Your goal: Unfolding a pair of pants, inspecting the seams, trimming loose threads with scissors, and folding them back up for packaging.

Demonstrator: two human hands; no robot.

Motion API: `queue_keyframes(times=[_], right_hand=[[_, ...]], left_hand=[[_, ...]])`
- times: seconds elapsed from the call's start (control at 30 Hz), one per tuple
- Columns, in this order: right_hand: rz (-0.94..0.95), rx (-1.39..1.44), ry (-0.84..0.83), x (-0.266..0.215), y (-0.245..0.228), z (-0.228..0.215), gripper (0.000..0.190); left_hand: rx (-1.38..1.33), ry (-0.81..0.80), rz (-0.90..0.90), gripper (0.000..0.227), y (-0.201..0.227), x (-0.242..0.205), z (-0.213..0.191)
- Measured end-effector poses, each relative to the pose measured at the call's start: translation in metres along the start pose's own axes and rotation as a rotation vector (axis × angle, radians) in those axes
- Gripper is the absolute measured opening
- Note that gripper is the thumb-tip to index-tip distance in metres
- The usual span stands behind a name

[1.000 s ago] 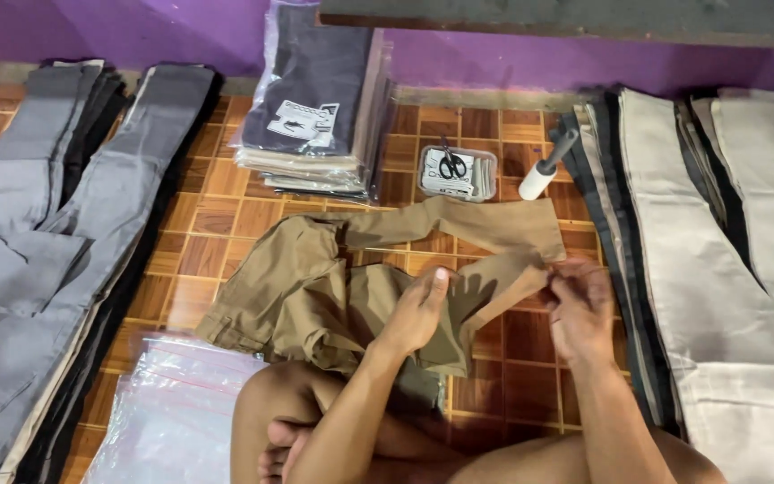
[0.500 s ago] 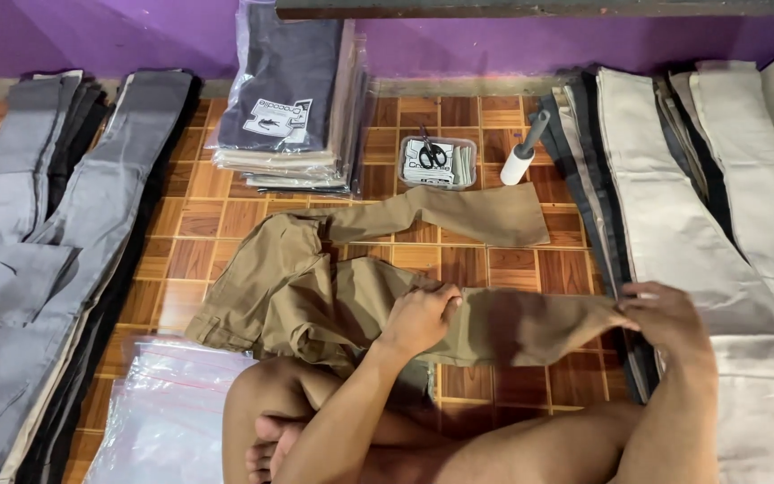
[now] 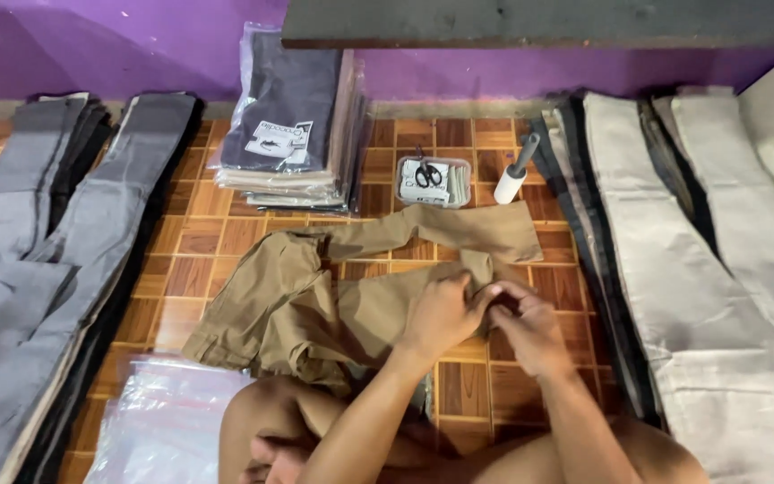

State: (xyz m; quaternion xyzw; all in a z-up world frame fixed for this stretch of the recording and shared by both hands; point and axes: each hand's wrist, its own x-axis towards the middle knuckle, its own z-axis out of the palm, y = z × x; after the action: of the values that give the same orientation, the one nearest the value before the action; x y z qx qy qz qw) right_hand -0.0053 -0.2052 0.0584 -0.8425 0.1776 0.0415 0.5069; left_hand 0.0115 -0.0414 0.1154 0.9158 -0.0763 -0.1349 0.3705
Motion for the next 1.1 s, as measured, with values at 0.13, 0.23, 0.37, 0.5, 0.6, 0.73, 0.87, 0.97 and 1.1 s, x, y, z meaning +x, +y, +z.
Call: queue_keyframes(times=[0.13, 0.23, 0.37, 0.5, 0.6, 0.73, 0.87, 0.97, 1.1], right_hand=[[-0.022, 0.288, -0.242, -0.008, 0.003, -0.002, 0.024], [-0.047, 0.42, -0.291, -0.005, -0.003, 0.004, 0.017], [-0.006, 0.778, -0.238, 0.008, 0.0, 0.009, 0.012], [0.084, 1.091, -0.227, 0.035, 0.018, -0.002, 0.004], [0.195, 1.12, -0.3, 0.045, 0.04, 0.001, 0.005], [0.184, 1.049, -0.361, 0.036, 0.017, 0.012, 0.005], [0.025, 0.945, -0.303, 0.016, -0.017, 0.018, 0.011], [0.15, 0.956, -0.042, -0.004, -0.061, 0.012, 0.025], [0.342, 0.996, -0.039, 0.015, -0.007, 0.01, 0.028]], left_hand=[[-0.138, 0.137, 0.007, 0.046, -0.02, -0.016, 0.006], [-0.284, 0.168, 0.035, 0.036, -0.029, -0.011, -0.003], [-0.564, 0.203, -0.027, 0.022, -0.043, 0.005, -0.01], [-0.464, 0.077, 0.037, 0.019, -0.051, 0.001, -0.023], [-0.566, 0.003, 0.057, 0.02, -0.049, 0.003, -0.013], [-1.326, 0.207, -0.228, 0.017, -0.05, 0.021, 0.009], [-1.556, 0.132, -0.177, 0.011, -0.05, 0.025, 0.02], [-1.216, 0.043, -0.002, 0.015, -0.051, 0.027, 0.023], [-1.235, -0.074, 0.005, 0.033, -0.043, 0.006, 0.015]])
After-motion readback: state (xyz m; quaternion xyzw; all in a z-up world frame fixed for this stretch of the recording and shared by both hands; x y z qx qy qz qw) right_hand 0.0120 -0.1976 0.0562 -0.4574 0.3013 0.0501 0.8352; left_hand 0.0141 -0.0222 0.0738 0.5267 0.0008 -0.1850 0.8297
